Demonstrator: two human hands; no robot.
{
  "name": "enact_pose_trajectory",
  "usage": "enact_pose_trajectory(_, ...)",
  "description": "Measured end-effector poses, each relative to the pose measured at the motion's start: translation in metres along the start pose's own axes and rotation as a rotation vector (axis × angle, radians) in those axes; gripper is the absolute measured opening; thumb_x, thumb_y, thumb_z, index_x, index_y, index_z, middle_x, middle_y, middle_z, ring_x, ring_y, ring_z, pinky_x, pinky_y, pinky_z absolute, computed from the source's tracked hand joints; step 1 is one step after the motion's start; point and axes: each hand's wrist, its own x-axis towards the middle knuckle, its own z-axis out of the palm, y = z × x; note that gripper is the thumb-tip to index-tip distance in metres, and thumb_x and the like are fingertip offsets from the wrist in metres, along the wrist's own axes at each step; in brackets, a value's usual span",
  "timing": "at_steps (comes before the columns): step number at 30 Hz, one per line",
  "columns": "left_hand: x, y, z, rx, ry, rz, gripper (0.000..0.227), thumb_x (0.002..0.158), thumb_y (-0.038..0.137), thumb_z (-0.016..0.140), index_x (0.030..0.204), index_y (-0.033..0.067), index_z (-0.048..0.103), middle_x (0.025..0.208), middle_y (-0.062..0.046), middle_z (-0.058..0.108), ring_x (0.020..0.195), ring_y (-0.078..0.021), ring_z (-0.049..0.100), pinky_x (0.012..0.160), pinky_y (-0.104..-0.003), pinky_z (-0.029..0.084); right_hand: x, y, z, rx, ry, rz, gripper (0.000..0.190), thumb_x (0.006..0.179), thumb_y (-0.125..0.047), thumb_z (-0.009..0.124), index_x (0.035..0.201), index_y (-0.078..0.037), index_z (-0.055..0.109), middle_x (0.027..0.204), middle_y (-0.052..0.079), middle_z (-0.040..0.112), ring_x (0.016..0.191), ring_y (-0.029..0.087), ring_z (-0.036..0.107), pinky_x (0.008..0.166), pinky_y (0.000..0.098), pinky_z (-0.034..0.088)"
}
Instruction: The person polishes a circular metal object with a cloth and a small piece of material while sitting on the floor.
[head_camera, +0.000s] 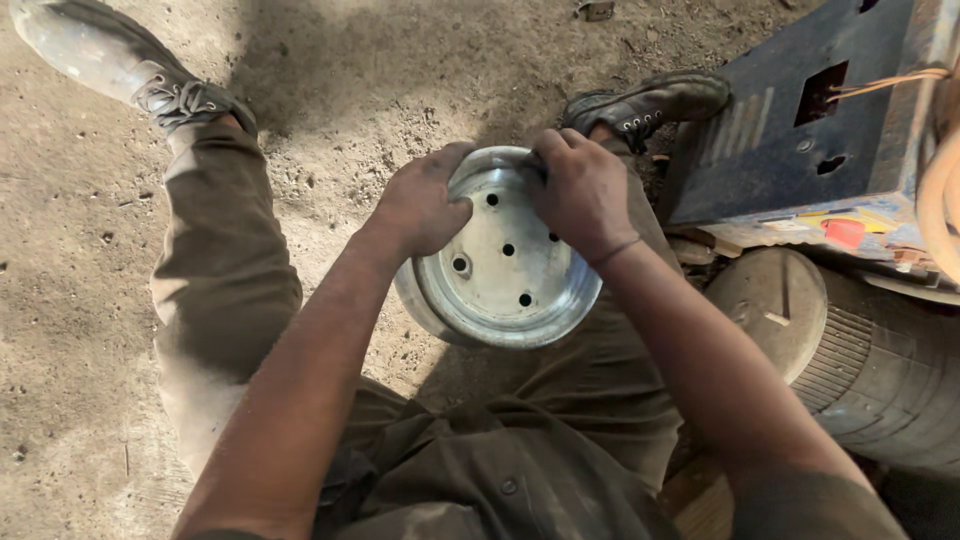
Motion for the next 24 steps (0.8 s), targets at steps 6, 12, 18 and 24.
enact_pose_trajectory(6, -0.002, 0.002, -0.003, -0.083, -0.037, -0.094, 0.067, 0.082, 0.021, 0.065, 0.147, 0.0204, 0.05, 0.138, -0.013, 0.063, 0.129, -0.0312, 0.058, 0.111, -0.04, 0.044, 0.0, -0.011, -0.002, 0.058, 0.1, -0.197, 0.016, 0.082, -0.011, 0.07, 0.097, -0.01, 0.063, 0.096, 0.011, 0.066, 0.09, 0.035, 0.069, 0.077, 0.0467, 0.055)
enact_pose_trajectory(12, -0.004, 0.005, -0.005, -0.029, 0.0, -0.009, 0.066, 0.082, 0.017, 0.067, 0.146, 0.0145, 0.05, 0.135, -0.018, 0.063, 0.127, -0.0357, 0.058, 0.109, -0.043, 0.044, -0.002, -0.004, -0.001, 0.012, 0.109, 0.025, 0.015, 0.087, -0.019, 0.076, 0.092, -0.01, 0.064, 0.088, 0.011, 0.065, 0.083, 0.036, 0.067, 0.071, 0.0483, 0.053)
enact_pose_trajectory(18, -0.003, 0.007, -0.007, -0.057, -0.081, -0.141, 0.07, 0.081, 0.017, 0.065, 0.148, 0.0204, 0.048, 0.132, -0.015, 0.065, 0.123, -0.0331, 0.062, 0.109, -0.042, 0.046, -0.006, 0.001, 0.004, 0.085, 0.139, -0.114, 0.016, 0.088, -0.017, 0.076, 0.094, -0.009, 0.063, 0.09, 0.011, 0.065, 0.086, 0.035, 0.067, 0.072, 0.0468, 0.053)
enact_pose_trajectory(24, 0.0, 0.002, -0.001, 0.002, -0.045, -0.035, 0.07, 0.082, 0.018, 0.069, 0.148, 0.0167, 0.046, 0.133, -0.018, 0.063, 0.124, -0.0356, 0.06, 0.108, -0.044, 0.045, -0.004, 0.004, 0.009, 0.04, 0.125, -0.08, 0.014, 0.083, -0.012, 0.075, 0.088, -0.009, 0.062, 0.088, 0.012, 0.064, 0.086, 0.035, 0.067, 0.073, 0.0458, 0.054)
